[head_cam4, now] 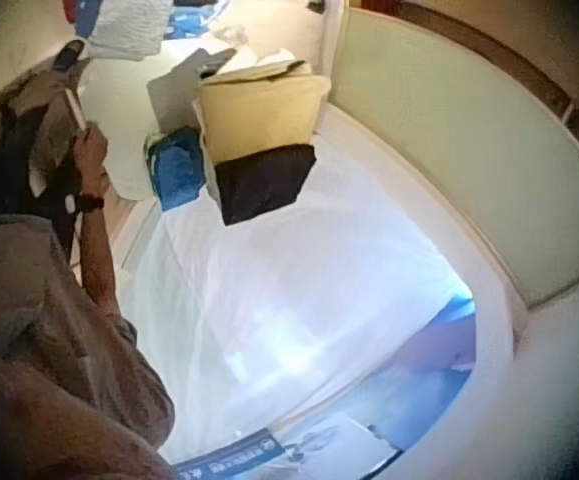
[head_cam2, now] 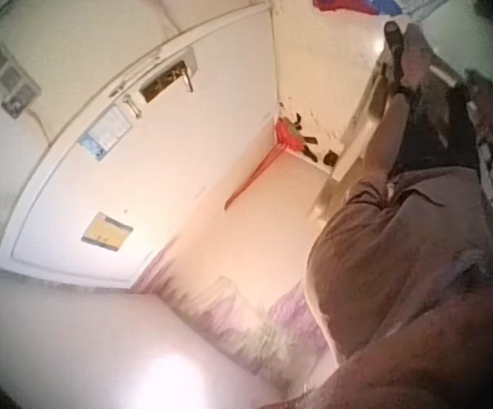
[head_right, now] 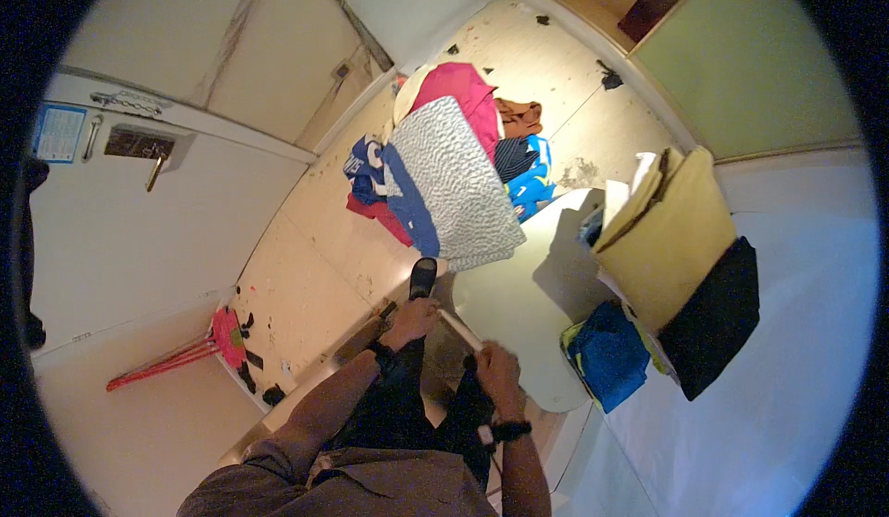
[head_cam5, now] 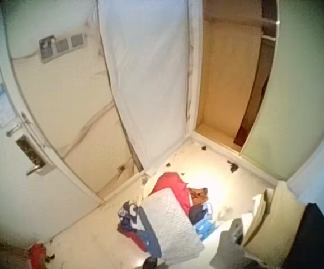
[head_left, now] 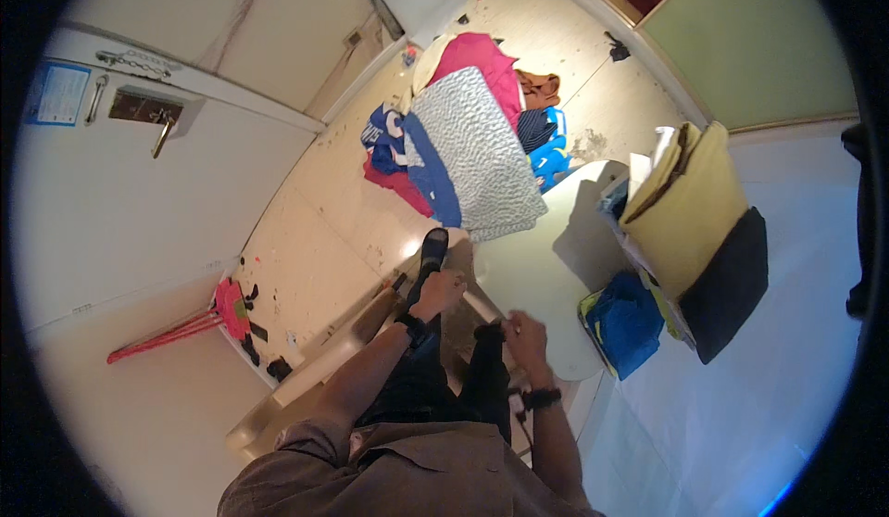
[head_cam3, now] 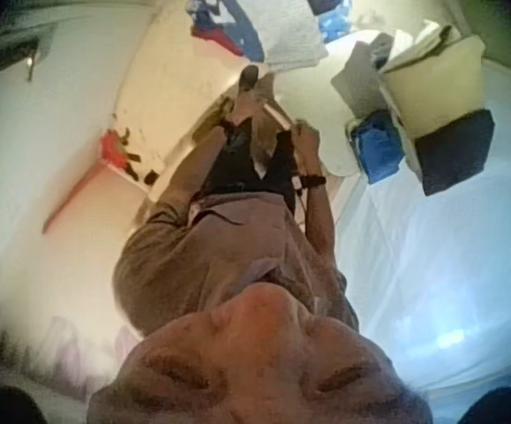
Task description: The person folds a blue and white checkered shirt, a blue t-shirt, and a pair of black pants on a white surface. The person places each folded item into a neat stack.
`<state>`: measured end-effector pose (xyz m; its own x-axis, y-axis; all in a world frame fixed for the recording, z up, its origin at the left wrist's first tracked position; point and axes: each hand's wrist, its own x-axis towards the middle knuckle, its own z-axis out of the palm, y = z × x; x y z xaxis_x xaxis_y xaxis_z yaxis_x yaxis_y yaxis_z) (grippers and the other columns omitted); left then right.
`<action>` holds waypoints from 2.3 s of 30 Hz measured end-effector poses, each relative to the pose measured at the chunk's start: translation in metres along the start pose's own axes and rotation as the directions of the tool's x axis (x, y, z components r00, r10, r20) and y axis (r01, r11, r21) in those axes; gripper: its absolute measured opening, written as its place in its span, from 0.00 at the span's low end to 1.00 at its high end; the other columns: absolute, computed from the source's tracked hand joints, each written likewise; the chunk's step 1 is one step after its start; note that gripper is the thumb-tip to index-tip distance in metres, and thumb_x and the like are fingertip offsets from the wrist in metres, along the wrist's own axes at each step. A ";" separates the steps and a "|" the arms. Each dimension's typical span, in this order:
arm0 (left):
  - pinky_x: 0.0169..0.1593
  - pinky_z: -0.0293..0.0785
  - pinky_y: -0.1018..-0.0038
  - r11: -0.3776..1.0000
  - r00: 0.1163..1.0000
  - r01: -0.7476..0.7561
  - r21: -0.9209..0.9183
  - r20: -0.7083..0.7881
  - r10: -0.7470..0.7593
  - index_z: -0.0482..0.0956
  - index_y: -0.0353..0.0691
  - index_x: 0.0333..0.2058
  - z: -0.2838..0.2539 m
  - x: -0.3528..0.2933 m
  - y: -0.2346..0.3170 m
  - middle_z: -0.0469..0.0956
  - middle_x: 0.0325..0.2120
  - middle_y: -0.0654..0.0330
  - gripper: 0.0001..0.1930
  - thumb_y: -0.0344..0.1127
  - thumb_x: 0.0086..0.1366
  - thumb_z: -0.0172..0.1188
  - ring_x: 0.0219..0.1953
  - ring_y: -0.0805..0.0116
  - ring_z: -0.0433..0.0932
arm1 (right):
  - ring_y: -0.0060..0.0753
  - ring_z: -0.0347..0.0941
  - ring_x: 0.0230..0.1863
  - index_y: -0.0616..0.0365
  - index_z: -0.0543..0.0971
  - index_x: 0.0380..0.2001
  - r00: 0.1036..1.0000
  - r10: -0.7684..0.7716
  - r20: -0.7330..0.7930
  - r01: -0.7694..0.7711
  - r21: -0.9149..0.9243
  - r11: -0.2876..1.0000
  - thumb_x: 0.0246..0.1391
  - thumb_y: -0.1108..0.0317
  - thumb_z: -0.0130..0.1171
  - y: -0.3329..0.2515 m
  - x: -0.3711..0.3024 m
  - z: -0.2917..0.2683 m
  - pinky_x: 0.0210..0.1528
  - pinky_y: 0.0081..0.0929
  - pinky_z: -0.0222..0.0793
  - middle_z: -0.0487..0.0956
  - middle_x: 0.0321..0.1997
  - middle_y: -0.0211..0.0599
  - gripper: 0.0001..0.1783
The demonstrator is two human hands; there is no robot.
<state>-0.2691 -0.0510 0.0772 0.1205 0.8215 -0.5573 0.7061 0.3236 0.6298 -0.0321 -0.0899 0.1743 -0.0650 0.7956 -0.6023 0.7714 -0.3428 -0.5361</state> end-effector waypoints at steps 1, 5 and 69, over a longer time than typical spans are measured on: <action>0.44 0.80 0.55 0.999 1.000 0.012 -0.036 0.024 -0.012 0.85 0.42 0.43 0.000 0.001 -0.005 0.84 0.34 0.47 0.14 0.41 0.62 0.60 0.37 0.45 0.83 | 0.57 0.80 0.44 0.63 0.82 0.46 0.981 -0.110 -0.161 0.110 -0.005 0.994 0.56 0.62 0.64 0.017 0.023 0.015 0.51 0.46 0.75 0.84 0.41 0.52 0.18; 0.46 0.80 0.56 0.993 0.996 0.080 -0.081 0.055 -0.076 0.85 0.41 0.43 0.004 0.007 -0.037 0.84 0.38 0.47 0.14 0.41 0.63 0.60 0.38 0.45 0.83 | 0.63 0.68 0.60 0.62 0.70 0.63 0.959 -0.153 -0.237 0.110 -0.185 0.977 0.61 0.57 0.60 -0.010 0.134 -0.011 0.63 0.52 0.65 0.74 0.60 0.59 0.31; 0.48 0.81 0.62 0.440 0.587 0.514 -0.736 0.676 0.445 0.80 0.36 0.48 0.216 -0.126 -0.182 0.83 0.42 0.55 0.13 0.36 0.70 0.58 0.42 0.60 0.82 | 0.41 0.76 0.56 0.63 0.73 0.59 0.718 0.420 -0.555 0.696 0.588 -0.412 0.64 0.58 0.54 0.186 -0.156 0.425 0.60 0.41 0.72 0.79 0.58 0.40 0.26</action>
<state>-0.2616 -0.3148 -0.0843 0.8571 0.3084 -0.4125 -0.1406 0.9106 0.3887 -0.1476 -0.4904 -0.0830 0.6290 0.7043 -0.3292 -0.7352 0.4013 -0.5463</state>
